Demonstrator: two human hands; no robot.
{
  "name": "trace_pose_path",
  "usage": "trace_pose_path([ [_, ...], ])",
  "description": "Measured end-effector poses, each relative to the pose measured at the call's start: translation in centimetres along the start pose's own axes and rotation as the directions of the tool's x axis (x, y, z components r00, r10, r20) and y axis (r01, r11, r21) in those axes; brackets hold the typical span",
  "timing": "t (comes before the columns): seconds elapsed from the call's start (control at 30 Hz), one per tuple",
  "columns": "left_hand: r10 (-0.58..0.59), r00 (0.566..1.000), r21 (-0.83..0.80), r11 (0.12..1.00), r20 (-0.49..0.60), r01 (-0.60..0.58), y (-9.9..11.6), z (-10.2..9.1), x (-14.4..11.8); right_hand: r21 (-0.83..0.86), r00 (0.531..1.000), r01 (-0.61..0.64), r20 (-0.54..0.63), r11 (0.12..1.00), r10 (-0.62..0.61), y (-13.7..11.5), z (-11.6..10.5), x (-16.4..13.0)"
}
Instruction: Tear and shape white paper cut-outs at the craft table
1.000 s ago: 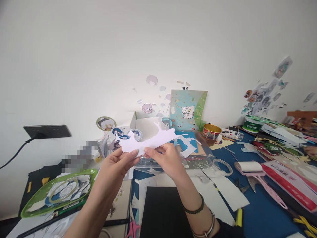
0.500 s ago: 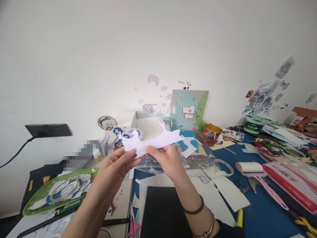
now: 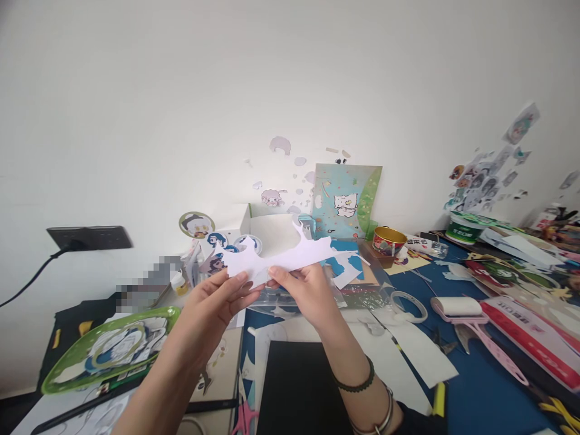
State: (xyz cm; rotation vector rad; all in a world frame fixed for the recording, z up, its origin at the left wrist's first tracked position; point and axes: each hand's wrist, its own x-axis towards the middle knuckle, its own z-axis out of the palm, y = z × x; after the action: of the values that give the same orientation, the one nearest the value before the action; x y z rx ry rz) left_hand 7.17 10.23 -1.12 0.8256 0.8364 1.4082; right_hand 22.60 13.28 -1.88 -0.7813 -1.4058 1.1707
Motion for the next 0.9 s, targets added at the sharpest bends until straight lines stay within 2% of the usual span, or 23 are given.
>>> trace_pose_path([
  [0.4, 0.013, 0.999, 0.043, 0.999, 0.033, -0.015, -0.1, -0.1, -0.13, 0.003, 1.0, -0.009, -0.009, 1.0, 0.009, 0.15, -0.12, 0.01],
  [0.73, 0.075, 0.996, 0.147, 0.987, -0.058, -0.065, -0.16, 0.48, -0.35, -0.231, 0.999, -0.019, -0.041, 0.973, 0.01, -0.51, 0.02, -0.57],
  [0.9, 0.077, 0.994, 0.128, 0.99, -0.081, -0.066, -0.32, 0.0, 0.14, -0.205, 1.0, 0.005, 0.022, 0.979, -0.001, -0.14, -0.84, 0.08],
])
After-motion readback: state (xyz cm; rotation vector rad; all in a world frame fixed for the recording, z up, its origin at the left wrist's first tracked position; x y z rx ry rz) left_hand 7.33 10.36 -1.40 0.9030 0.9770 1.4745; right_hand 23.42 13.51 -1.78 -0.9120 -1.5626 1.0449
